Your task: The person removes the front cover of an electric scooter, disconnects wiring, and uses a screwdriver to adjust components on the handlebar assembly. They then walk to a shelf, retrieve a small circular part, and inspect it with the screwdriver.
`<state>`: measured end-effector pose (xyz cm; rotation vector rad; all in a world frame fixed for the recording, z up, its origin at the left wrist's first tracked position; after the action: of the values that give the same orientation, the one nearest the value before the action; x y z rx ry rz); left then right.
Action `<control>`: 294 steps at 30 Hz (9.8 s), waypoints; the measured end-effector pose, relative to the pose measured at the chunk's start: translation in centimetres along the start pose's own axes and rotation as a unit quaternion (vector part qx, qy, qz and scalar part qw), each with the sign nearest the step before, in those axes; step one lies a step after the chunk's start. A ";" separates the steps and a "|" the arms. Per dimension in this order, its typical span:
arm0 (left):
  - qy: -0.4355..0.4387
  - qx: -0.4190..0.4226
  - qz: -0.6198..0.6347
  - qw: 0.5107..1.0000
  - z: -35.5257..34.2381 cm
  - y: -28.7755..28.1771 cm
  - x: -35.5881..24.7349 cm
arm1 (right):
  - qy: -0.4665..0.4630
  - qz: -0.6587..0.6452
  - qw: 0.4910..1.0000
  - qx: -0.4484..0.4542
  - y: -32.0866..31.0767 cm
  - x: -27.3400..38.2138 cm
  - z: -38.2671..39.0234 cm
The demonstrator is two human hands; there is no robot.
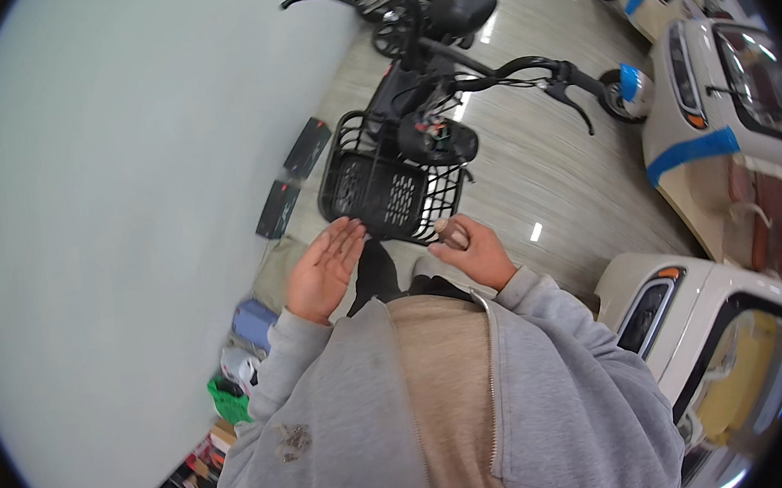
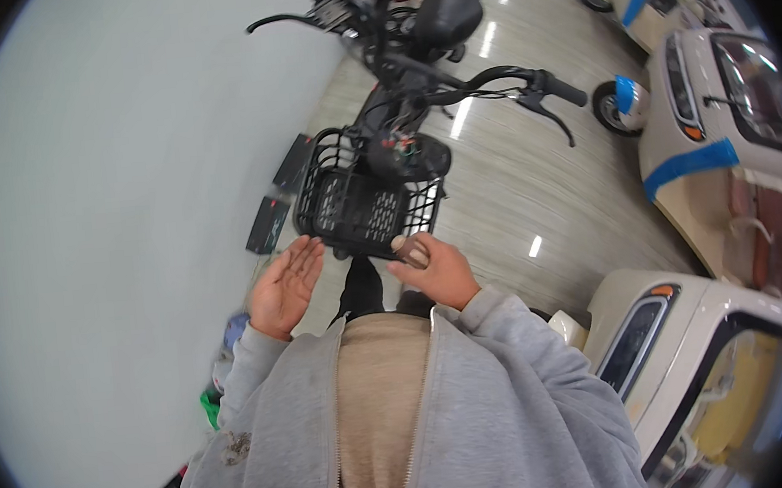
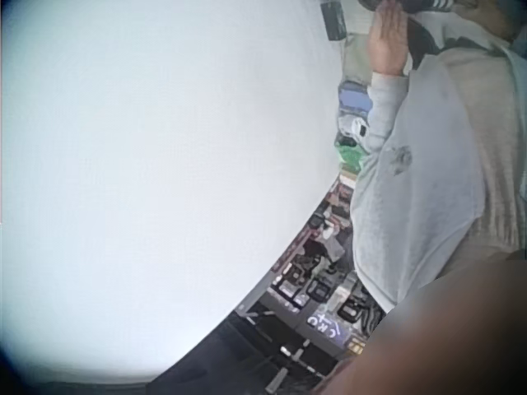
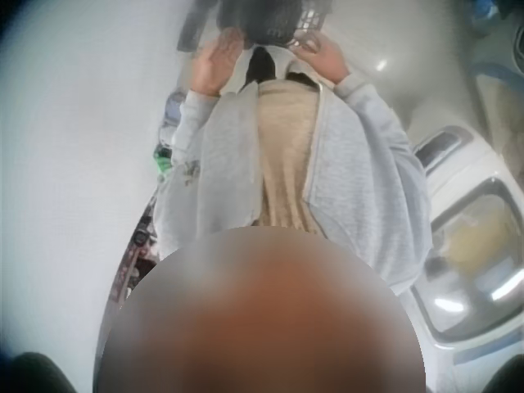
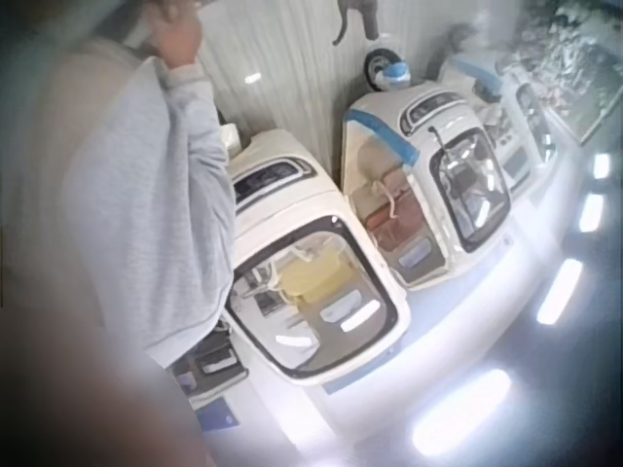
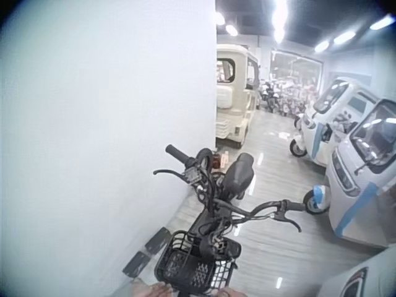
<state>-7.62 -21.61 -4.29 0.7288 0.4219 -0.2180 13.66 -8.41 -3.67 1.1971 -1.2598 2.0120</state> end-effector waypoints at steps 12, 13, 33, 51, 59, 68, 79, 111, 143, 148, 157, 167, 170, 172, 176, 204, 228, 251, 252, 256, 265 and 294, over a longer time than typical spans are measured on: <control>0.040 0.048 0.144 0.988 10.6 -3.0 3.4 | -0.261 -0.102 0.946 0.160 7.0 9.9 6.4; 0.048 0.054 0.153 0.986 11.5 -3.7 3.9 | -0.301 -0.076 0.934 0.178 7.7 10.8 7.7; 0.364 -0.271 0.376 0.808 53.8 -29.7 30.7 | -0.541 -0.016 0.599 0.590 21.8 8.1 59.1; 0.474 -0.462 0.558 0.501 85.5 -58.7 48.7 | -0.186 -0.104 0.781 0.587 50.1 10.9 81.5; 0.525 -0.550 0.579 0.294 103.3 -67.8 55.8 | 0.086 -0.206 0.581 0.782 63.9 15.9 113.9; 0.495 -0.507 0.651 0.271 115.4 -87.6 57.9 | 0.107 -0.121 0.637 0.754 76.8 15.6 131.9; 0.519 -0.515 0.525 0.436 135.4 -119.6 38.4 | 0.258 -0.213 0.740 0.583 93.1 17.0 135.2; 0.394 -0.317 0.333 0.796 138.5 -176.3 -31.0 | 0.120 -0.268 0.856 0.426 141.0 45.5 143.3; 0.437 -0.138 0.244 0.854 107.3 -200.4 -113.8 | -0.044 -0.211 0.878 0.428 202.7 95.3 105.4; 0.408 -0.132 0.259 0.866 101.8 -203.9 -124.9 | 0.003 -0.199 0.893 0.403 210.4 98.0 98.0; 0.413 -0.250 0.306 0.820 94.4 -209.0 -142.5 | 0.001 -0.179 0.879 0.442 230.8 110.5 82.9; 0.425 -0.327 0.344 0.771 91.3 -219.6 -157.6 | -0.005 -0.084 0.808 0.583 255.5 122.6 79.2; 0.424 -0.371 0.315 0.764 88.9 -225.9 -164.1 | 0.004 -0.067 0.810 0.583 262.2 125.2 77.1; 0.409 -0.370 0.329 0.767 87.5 -229.6 -169.9 | -0.003 -0.124 0.821 0.557 267.1 128.6 76.3; 0.450 -0.518 0.002 0.728 88.1 -234.2 -183.0 | -0.003 -0.137 0.837 0.530 275.5 135.0 74.6; 0.348 -0.548 0.147 0.747 77.3 -262.0 -225.4 | 0.171 -0.038 0.793 0.583 329.5 155.7 66.0; 0.197 -0.539 0.145 0.806 53.4 -280.8 -249.5 | 0.112 -0.017 0.865 0.489 355.3 154.7 47.8; -0.087 -0.767 -0.478 0.419 53.6 -323.4 -238.0 | 0.050 0.131 0.892 0.430 363.5 145.5 45.9; -0.075 -0.804 -0.422 0.412 54.4 -324.5 -237.5 | 0.095 0.133 0.893 0.420 363.6 145.0 45.8; -0.002 -0.908 -0.186 0.376 55.5 -325.3 -237.9 | 0.387 0.042 0.859 0.331 362.6 142.3 46.4; 0.097 -0.953 -0.047 0.282 57.2 -328.0 -246.6 | 0.170 0.201 0.877 0.401 362.4 140.0 44.2; 0.160 -0.944 0.121 0.262 58.4 -328.8 -249.0 | 0.127 0.169 0.858 0.468 363.4 140.4 43.5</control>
<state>-323.45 -289.31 -50.80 -1.7087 0.6049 0.7841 -312.58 -222.04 -43.79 1.0369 -0.3102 3.0874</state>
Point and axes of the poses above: each hand's wrist, its own z-axis away from the middle knuckle, its own y-axis out of the palm, x = y × z, the point moved 7 cm from there along -z, towards the middle knuckle, and after that the axes turned 13 degrees about -x, right-handed, at the moved point
